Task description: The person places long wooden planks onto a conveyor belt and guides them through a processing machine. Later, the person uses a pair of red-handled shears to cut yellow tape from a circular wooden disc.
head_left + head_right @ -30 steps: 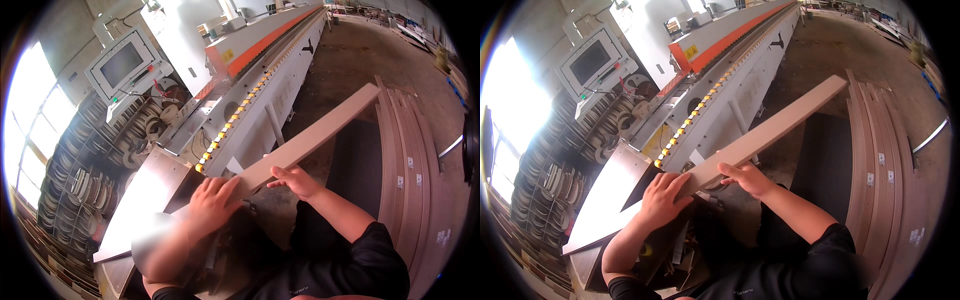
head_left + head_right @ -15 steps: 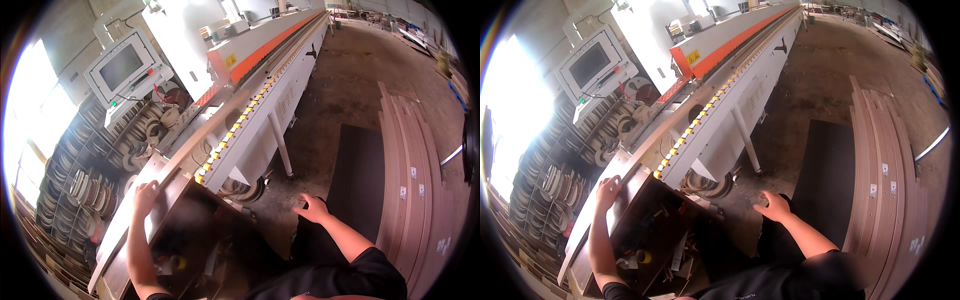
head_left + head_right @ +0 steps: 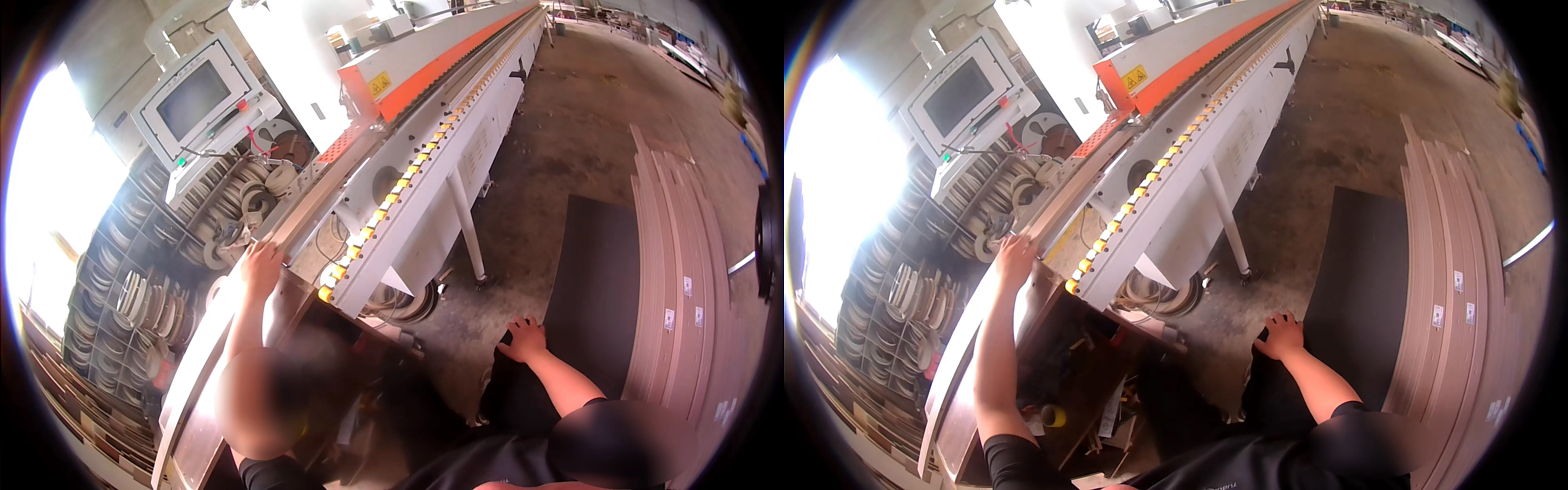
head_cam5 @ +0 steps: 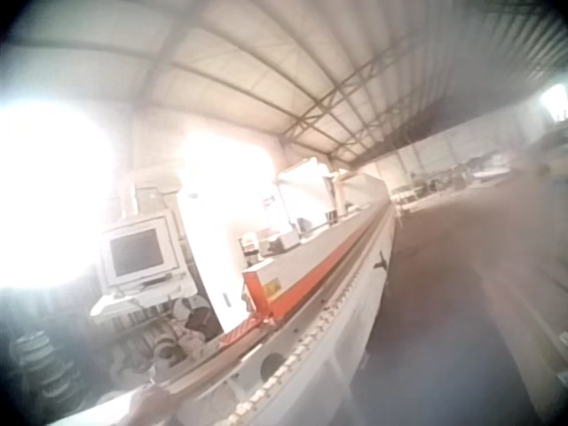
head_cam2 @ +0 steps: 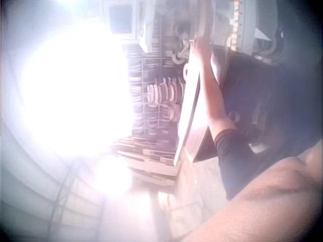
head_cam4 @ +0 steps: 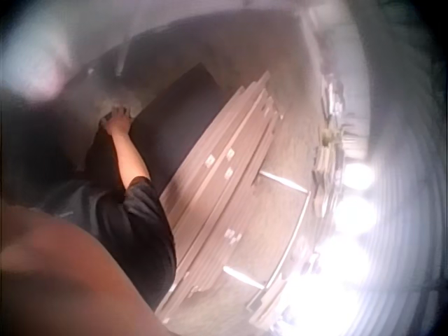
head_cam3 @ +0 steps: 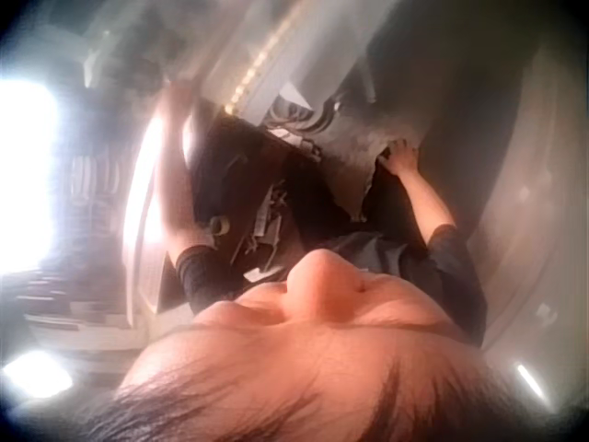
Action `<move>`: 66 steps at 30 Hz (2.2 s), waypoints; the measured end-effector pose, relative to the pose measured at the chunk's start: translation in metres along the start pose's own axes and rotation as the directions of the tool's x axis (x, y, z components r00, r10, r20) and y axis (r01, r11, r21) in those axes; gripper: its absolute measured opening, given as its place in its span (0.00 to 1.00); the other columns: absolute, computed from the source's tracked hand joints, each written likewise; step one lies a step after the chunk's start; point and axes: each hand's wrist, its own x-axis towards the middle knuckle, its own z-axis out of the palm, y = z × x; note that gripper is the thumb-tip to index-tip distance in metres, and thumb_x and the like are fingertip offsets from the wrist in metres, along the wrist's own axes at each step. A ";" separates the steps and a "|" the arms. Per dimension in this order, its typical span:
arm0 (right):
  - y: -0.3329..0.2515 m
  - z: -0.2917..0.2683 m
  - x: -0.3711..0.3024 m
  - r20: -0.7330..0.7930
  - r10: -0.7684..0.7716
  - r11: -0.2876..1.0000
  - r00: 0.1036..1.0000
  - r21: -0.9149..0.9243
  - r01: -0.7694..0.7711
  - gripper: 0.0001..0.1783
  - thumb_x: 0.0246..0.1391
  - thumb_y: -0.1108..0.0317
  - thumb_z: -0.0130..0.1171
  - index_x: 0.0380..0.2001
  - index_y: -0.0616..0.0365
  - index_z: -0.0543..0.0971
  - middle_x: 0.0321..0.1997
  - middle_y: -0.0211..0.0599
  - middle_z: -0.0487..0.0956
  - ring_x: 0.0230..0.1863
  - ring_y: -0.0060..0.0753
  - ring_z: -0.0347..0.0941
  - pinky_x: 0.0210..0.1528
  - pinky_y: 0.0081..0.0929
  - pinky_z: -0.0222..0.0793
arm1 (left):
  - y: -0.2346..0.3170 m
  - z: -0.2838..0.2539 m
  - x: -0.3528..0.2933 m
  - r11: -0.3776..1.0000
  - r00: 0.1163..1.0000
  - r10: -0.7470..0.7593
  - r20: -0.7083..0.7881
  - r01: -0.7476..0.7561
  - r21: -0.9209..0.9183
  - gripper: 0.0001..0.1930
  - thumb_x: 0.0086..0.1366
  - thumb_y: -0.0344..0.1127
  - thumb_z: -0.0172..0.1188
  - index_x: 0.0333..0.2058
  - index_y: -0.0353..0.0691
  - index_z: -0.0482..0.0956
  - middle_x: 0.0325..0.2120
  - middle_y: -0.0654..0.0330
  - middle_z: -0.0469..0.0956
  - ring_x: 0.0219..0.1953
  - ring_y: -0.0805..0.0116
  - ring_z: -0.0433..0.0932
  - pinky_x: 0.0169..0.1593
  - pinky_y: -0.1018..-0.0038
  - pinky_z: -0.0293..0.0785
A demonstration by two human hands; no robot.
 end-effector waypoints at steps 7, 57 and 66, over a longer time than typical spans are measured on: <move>0.005 0.007 0.012 -0.029 0.016 0.999 0.999 0.044 -0.014 0.34 0.57 0.37 0.64 0.61 0.44 0.83 0.72 0.28 0.75 0.77 0.42 0.61 0.72 0.54 0.63 | 0.008 0.051 0.072 0.938 0.998 0.057 0.004 -0.055 0.343 0.10 0.66 0.40 0.60 0.40 0.52 0.90 0.44 0.67 0.86 0.57 0.62 0.81 0.57 0.64 0.80; 0.010 0.005 0.019 -0.091 0.005 0.998 0.996 0.070 0.001 0.25 0.56 0.41 0.64 0.49 0.43 0.89 0.59 0.30 0.85 0.67 0.42 0.75 0.63 0.46 0.74 | -0.085 -0.027 -0.085 0.997 0.996 -0.059 -0.063 0.062 0.043 0.19 0.70 0.42 0.66 0.56 0.44 0.82 0.59 0.56 0.81 0.65 0.51 0.75 0.67 0.57 0.69; 0.012 0.010 0.017 -0.121 -0.037 0.993 0.992 0.104 0.049 0.25 0.57 0.44 0.65 0.50 0.46 0.88 0.62 0.29 0.84 0.68 0.42 0.73 0.65 0.44 0.73 | -0.165 -0.097 -0.252 0.958 0.958 -0.248 -0.142 0.265 0.114 0.08 0.66 0.38 0.68 0.39 0.43 0.84 0.40 0.56 0.81 0.47 0.49 0.79 0.54 0.57 0.74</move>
